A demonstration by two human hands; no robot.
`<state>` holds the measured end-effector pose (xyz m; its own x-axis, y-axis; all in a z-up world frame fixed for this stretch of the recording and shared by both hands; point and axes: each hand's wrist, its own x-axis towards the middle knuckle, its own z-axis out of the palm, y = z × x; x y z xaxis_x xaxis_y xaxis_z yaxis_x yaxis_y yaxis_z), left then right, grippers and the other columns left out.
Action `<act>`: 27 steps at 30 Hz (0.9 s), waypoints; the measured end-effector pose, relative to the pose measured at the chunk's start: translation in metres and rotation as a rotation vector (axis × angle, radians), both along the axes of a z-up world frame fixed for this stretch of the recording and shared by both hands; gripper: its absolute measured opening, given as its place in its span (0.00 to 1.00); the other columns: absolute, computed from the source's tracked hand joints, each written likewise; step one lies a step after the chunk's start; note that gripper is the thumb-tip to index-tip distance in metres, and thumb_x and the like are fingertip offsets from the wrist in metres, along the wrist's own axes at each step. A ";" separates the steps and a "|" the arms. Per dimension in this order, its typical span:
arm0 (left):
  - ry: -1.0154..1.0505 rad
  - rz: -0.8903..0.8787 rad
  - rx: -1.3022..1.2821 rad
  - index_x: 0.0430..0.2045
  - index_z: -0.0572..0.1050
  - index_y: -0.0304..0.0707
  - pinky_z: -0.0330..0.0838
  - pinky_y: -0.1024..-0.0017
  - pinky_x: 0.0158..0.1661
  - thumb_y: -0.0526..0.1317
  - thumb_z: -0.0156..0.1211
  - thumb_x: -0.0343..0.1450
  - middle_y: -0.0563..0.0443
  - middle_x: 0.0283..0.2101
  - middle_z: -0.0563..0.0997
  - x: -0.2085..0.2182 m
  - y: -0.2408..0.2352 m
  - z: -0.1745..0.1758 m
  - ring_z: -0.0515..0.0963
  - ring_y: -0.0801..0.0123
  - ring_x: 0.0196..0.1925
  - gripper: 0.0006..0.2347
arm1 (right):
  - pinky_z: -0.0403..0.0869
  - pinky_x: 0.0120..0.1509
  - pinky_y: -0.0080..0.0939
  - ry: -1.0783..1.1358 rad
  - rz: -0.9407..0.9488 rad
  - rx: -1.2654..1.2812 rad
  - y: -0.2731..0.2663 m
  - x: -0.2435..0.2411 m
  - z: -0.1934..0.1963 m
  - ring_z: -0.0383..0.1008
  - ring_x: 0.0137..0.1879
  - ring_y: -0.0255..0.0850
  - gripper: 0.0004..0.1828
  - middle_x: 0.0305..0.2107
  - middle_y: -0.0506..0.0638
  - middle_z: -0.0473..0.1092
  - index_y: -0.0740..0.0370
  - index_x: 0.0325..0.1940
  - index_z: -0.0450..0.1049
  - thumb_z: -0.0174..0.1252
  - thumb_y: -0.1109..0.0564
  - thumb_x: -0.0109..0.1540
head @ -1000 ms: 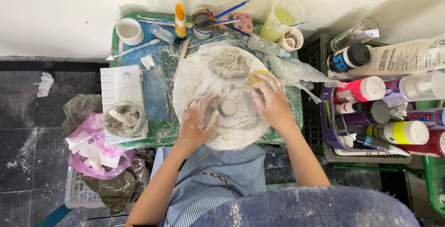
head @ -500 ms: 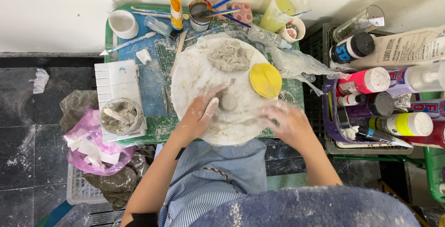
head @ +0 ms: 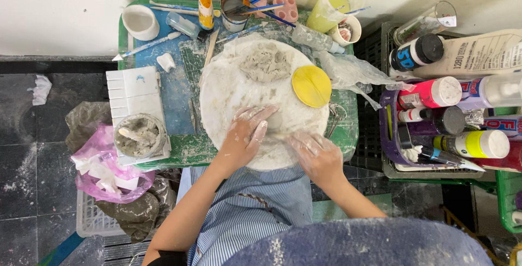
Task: The person forms small clay shapes by hand, using a sponge to moisten and smooth the material while rotating it on a work surface, and later uses a wooden modeling tool to refine the edges and contours of a cylindrical piece.
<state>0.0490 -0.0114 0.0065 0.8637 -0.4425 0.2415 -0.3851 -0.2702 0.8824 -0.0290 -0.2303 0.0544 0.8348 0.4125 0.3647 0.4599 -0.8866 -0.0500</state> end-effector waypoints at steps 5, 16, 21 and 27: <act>0.015 0.013 -0.034 0.63 0.70 0.39 0.52 0.53 0.72 0.38 0.46 0.77 0.38 0.63 0.75 -0.008 -0.005 0.006 0.70 0.48 0.68 0.18 | 0.76 0.43 0.41 0.038 -0.071 0.056 0.007 -0.002 0.000 0.77 0.46 0.43 0.22 0.45 0.47 0.75 0.57 0.52 0.79 0.64 0.60 0.52; 0.035 0.052 -0.051 0.66 0.66 0.36 0.49 0.53 0.73 0.42 0.36 0.80 0.38 0.66 0.74 -0.018 -0.016 0.016 0.69 0.49 0.71 0.21 | 0.75 0.39 0.39 -0.024 -0.100 0.099 0.011 0.005 -0.002 0.78 0.42 0.41 0.16 0.44 0.48 0.77 0.57 0.50 0.80 0.65 0.58 0.58; 0.012 0.080 -0.046 0.67 0.65 0.33 0.48 0.51 0.73 0.45 0.35 0.79 0.35 0.67 0.71 -0.024 -0.023 0.007 0.67 0.45 0.71 0.23 | 0.73 0.34 0.37 -0.081 -0.063 -0.037 0.014 -0.004 0.002 0.80 0.42 0.41 0.14 0.40 0.48 0.77 0.54 0.49 0.80 0.67 0.57 0.58; -0.009 0.172 -0.140 0.74 0.50 0.26 0.40 0.51 0.75 0.57 0.27 0.80 0.27 0.78 0.51 -0.035 -0.035 0.001 0.50 0.35 0.80 0.33 | 0.77 0.44 0.42 0.011 -0.222 0.178 0.032 -0.002 0.003 0.79 0.43 0.45 0.22 0.44 0.50 0.78 0.59 0.53 0.79 0.64 0.63 0.54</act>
<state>0.0143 -0.0467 0.0072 0.9212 -0.2504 0.2977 -0.3516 -0.2081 0.9128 -0.0309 -0.1982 0.0569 0.9016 0.1498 0.4059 0.2545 -0.9422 -0.2177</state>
